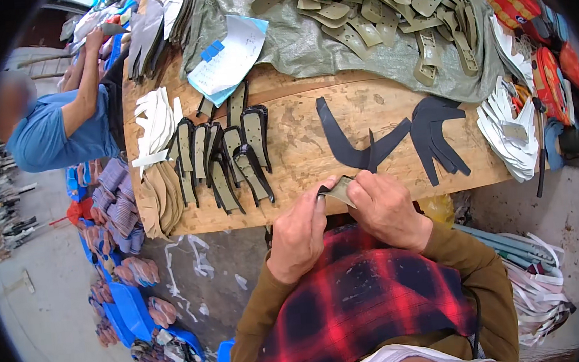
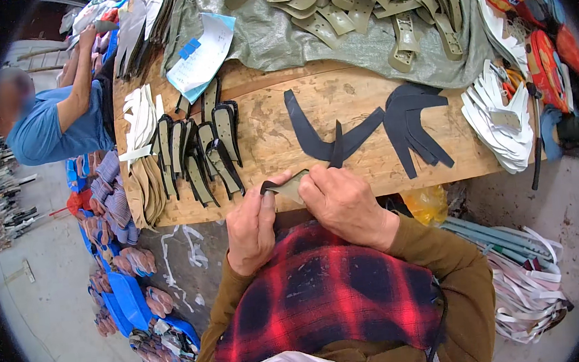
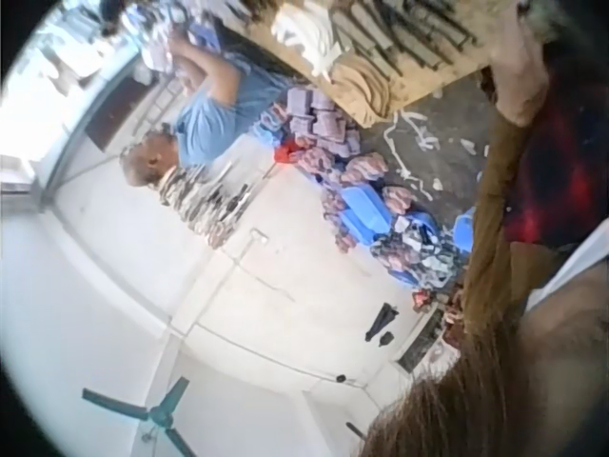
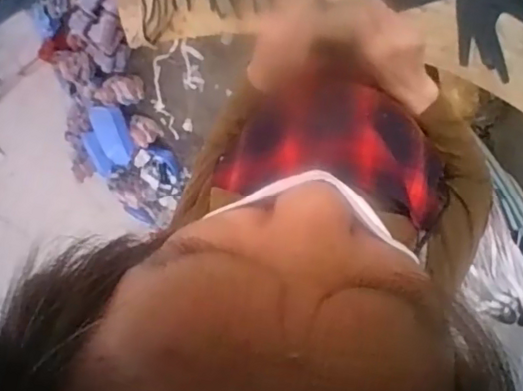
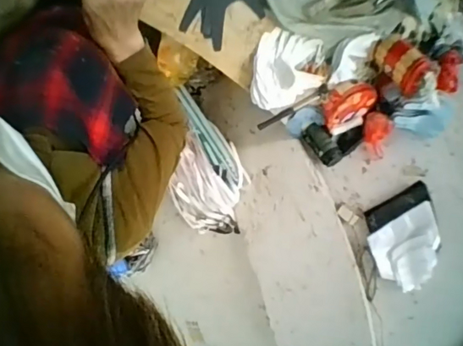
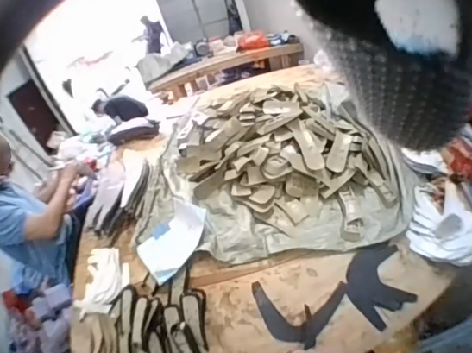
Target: The person assembles shoe components by hand, repeatedly picking up a beige sole piece and a black strap, aligning them, and pressing them together. The person places the finished assemblies into a yellow plastic bag on the table.
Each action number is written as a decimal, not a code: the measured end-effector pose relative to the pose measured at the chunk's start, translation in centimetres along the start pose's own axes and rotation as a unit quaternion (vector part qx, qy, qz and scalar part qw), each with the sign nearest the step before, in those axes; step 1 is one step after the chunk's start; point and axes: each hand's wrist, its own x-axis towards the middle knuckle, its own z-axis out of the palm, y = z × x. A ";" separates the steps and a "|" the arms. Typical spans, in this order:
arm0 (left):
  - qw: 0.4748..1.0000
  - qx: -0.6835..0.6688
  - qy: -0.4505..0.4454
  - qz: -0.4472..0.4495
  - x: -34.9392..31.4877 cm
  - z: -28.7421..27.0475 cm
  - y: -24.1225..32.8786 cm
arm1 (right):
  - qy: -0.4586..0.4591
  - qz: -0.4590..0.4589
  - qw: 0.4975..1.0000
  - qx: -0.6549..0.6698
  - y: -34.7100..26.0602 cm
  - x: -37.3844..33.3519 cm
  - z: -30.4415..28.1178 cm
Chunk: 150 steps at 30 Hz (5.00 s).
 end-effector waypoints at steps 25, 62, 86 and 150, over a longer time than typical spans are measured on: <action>0.901 -0.410 0.045 -0.136 2.4 1.8 -2.1 | -0.140 0.160 0.889 0.405 -1.5 0.5 -1.2; 0.955 -0.137 0.122 0.233 0.3 3.3 -5.2 | -0.068 0.311 0.722 0.615 2.0 0.7 1.2; 0.970 0.035 0.160 0.178 0.2 5.4 -6.5 | 0.064 0.300 0.873 0.379 -1.4 1.1 1.0; 0.891 -0.387 0.145 -0.184 2.3 5.1 -4.1 | 0.055 0.336 0.808 0.481 0.5 0.9 3.6</action>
